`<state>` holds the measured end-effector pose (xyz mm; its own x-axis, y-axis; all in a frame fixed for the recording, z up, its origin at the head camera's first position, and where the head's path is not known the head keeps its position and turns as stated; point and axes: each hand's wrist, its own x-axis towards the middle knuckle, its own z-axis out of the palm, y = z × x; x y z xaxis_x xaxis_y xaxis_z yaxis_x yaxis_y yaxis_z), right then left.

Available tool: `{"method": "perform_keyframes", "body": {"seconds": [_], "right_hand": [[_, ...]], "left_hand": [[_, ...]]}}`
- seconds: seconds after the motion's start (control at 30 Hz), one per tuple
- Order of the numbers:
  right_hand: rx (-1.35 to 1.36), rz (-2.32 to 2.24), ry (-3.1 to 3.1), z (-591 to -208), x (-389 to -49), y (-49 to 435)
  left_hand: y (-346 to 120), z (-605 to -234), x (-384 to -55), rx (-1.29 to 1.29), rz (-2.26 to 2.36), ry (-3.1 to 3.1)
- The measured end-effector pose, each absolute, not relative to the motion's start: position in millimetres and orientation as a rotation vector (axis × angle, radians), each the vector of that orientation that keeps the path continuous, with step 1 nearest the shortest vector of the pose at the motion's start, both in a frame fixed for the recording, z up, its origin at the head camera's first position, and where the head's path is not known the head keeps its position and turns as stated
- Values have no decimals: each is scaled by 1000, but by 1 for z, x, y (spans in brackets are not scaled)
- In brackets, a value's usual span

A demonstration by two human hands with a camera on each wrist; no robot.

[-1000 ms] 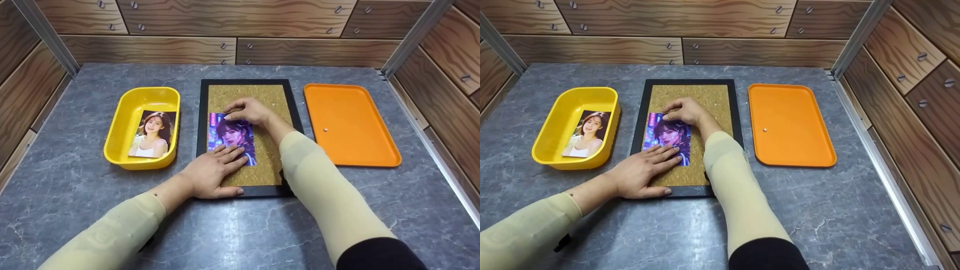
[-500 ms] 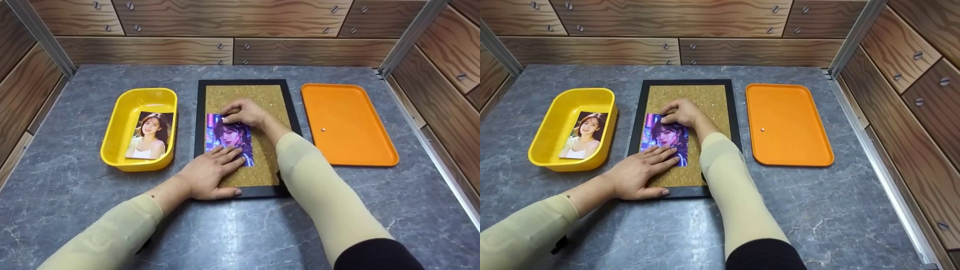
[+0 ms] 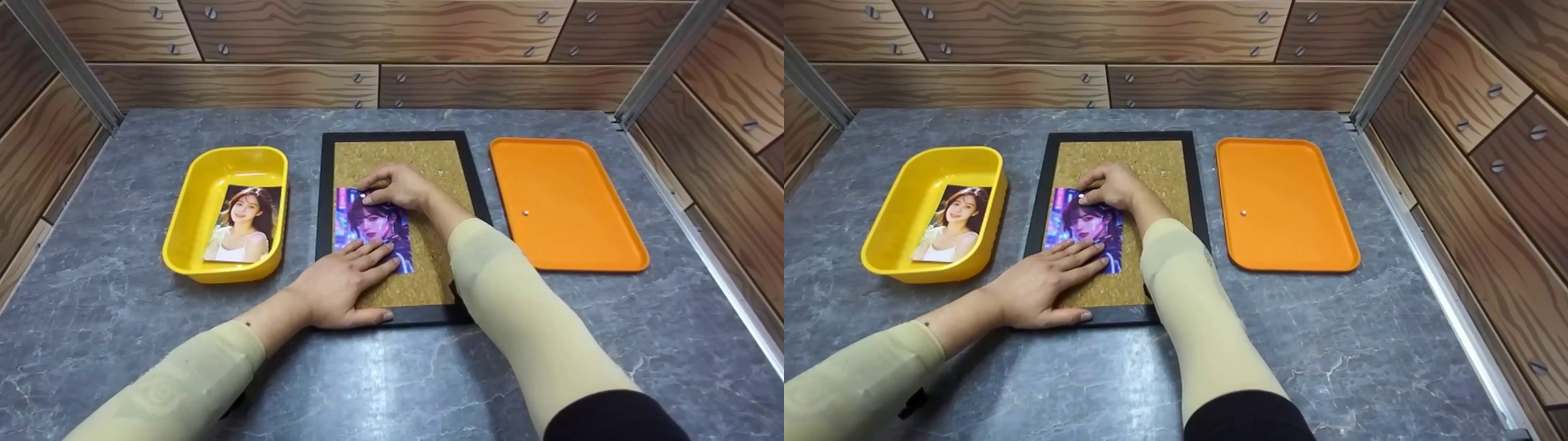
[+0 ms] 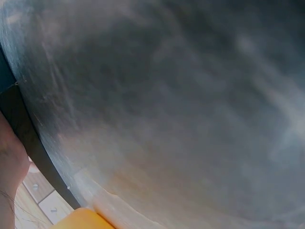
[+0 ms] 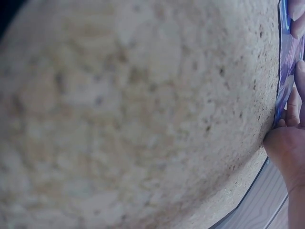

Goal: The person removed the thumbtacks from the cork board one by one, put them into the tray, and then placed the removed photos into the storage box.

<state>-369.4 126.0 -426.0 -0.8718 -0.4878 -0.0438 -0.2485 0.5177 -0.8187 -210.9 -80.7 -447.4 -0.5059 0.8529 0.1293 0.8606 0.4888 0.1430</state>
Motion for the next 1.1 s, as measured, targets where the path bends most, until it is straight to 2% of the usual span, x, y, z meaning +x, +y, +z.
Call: {"method": "perform_keyframes", "body": {"seconds": [1.1], "right_hand": [[-610,-1314,2469,-426,-367,125]], "left_hand": [[-79,-446,-210,-1542,-287,-2696]]}}
